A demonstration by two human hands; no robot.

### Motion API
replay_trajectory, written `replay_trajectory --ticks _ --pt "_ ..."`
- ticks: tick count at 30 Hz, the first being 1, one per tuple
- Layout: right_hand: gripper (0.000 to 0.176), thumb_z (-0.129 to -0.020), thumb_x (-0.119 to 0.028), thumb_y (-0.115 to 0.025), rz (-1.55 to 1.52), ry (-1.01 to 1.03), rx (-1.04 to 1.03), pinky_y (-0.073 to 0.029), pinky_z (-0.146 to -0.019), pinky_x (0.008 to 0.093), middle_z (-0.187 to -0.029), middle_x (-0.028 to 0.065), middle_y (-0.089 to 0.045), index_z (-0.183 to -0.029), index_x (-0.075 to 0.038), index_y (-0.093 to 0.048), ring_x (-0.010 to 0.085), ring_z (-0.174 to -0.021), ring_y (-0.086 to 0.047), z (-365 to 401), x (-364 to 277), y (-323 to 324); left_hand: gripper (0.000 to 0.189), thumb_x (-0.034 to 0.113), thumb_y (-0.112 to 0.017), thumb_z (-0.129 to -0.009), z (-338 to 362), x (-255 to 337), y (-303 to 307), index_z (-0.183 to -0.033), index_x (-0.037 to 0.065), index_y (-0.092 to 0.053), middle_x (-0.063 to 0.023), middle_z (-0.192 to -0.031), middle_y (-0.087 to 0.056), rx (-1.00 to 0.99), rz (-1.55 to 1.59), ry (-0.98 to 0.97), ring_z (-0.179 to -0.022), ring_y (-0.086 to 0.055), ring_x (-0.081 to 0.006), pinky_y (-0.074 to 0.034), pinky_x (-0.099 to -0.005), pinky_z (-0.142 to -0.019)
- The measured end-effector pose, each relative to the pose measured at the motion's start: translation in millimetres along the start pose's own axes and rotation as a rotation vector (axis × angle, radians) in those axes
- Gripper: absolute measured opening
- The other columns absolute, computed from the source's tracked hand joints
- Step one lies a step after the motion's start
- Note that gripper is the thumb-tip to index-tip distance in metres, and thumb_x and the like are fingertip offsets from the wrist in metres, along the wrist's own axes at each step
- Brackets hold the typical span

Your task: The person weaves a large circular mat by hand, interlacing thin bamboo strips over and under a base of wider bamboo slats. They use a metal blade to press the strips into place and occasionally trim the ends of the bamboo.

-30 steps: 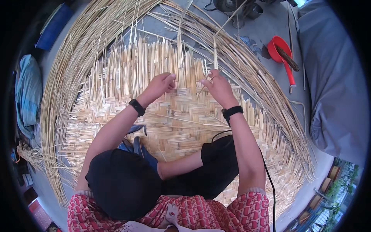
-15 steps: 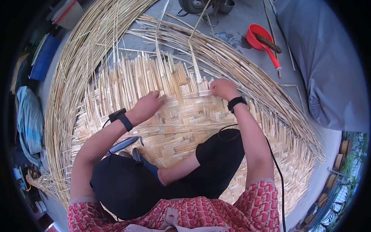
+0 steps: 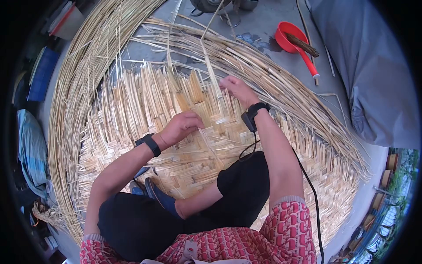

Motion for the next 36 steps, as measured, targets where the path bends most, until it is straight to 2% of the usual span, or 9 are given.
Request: replay_trajectory --ticks 8,15,22,24,26,28,30,34,36 --pt "0.050 -0.081 -0.035 -0.082 0.135 -0.298 -0.352 -0.048 -0.073 0.0272 -0.098 0.0016 -0.069 -0.119 -0.007 -0.064 0.0092 -0.080 -0.062 18 -18 -30 0.014 -0.003 -0.072 -0.080 0 -12 -4 -0.092 0.005 -0.069 -0.0059 -0.088 -0.063 0.085 0.096 0.082 -0.085 -0.064 -0.0234 -0.052 -0.0320 -0.075" --pt "0.036 -0.077 -0.025 -0.083 0.579 0.064 -0.010 -0.053 -0.075 0.0306 -0.089 0.0085 -0.074 -0.103 -0.002 -0.072 0.0169 -0.078 -0.067 19 -13 -34 0.010 0.007 -0.075 -0.083 0 -42 -11 -0.089 0.001 -0.071 -0.0057 -0.078 -0.065 0.308 0.234 0.687 -0.070 -0.059 -0.0123 -0.048 -0.0288 -0.065" --pt "0.033 -0.086 -0.023 -0.076 0.505 0.401 -0.016 -0.050 -0.084 0.0332 -0.096 0.0178 -0.070 -0.108 0.001 -0.069 0.0276 -0.091 -0.067 56 -35 -59 0.027 0.005 -0.068 -0.089 -4 -59 -30 -0.114 -0.003 -0.067 -0.0072 -0.090 -0.070 0.239 0.385 0.665 -0.088 -0.068 -0.0132 -0.053 -0.0257 -0.079" --pt "0.044 -0.094 -0.039 -0.065 0.651 0.422 0.051 -0.049 -0.089 0.0369 -0.103 0.0218 -0.069 -0.110 0.001 -0.068 0.0329 -0.099 -0.065 42 -46 -52 0.038 0.002 -0.061 -0.093 6 -57 -26 -0.130 0.000 -0.059 -0.0098 -0.101 -0.069 0.451 1.031 0.681 -0.100 -0.068 -0.0178 -0.055 -0.0291 -0.090" --pt "0.063 -0.098 -0.056 -0.049 0.821 0.019 0.045 -0.048 -0.090 0.0407 -0.099 0.0239 -0.068 -0.115 0.002 -0.065 0.0386 -0.098 -0.064 28 -31 -35 0.037 0.000 -0.058 -0.095 31 -56 -8 -0.132 0.000 -0.056 -0.0118 -0.110 -0.067 0.488 0.994 0.699 -0.102 -0.067 -0.0204 -0.056 -0.0324 -0.092" --pt "0.076 -0.098 -0.066 -0.039 0.841 0.048 -0.001 -0.047 -0.091 0.0410 -0.098 0.0250 -0.068 -0.118 0.003 -0.063 0.0401 -0.099 -0.064 21 -28 -33 0.032 -0.001 -0.056 -0.096 76 -64 23 -0.128 -0.002 -0.058 -0.0107 -0.107 -0.068 0.602 0.879 0.746 -0.099 -0.067 -0.0192 -0.056 -0.0310 -0.091" --pt "0.072 -0.098 -0.063 -0.044 0.803 -0.064 0.038 -0.047 -0.092 0.0413 -0.101 0.0250 -0.068 -0.117 0.004 -0.063 0.0397 -0.100 -0.064 27 -31 -31 0.028 -0.001 -0.054 -0.096 129 -56 63 -0.124 -0.003 -0.059 -0.0102 -0.106 -0.068 0.753 0.811 0.752 -0.095 -0.067 -0.0182 -0.056 -0.0310 -0.090" --pt "0.030 -0.091 -0.028 -0.067 1.501 0.635 0.600 -0.049 -0.081 0.0416 -0.096 0.0195 -0.069 -0.098 0.001 -0.063 0.0340 -0.091 -0.066 94 -83 -71 0.026 0.000 -0.055 -0.094 215 -27 95 -0.120 0.001 -0.060 -0.0064 -0.104 -0.065 0.941 0.613 0.782 -0.092 -0.063 -0.0139 -0.054 -0.0278 -0.081" --pt "0.018 -0.086 -0.018 -0.070 0.905 0.329 0.095 -0.050 -0.073 0.0405 -0.088 0.0143 -0.068 -0.096 -0.005 -0.063 0.0315 -0.084 -0.066 103 -43 -118 0.024 0.005 -0.058 -0.094 216 1 64 -0.118 0.004 -0.060 -0.0031 -0.101 -0.063 0.796 0.679 0.746 -0.093 -0.060 -0.0115 -0.051 -0.0275 -0.079"
Point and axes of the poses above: each hand's wrist, its own z-axis away from the middle knuckle, its own y-axis out of the back of the hand, x = y × z, the point moved 7 cm from there along -z, towards the middle knuckle
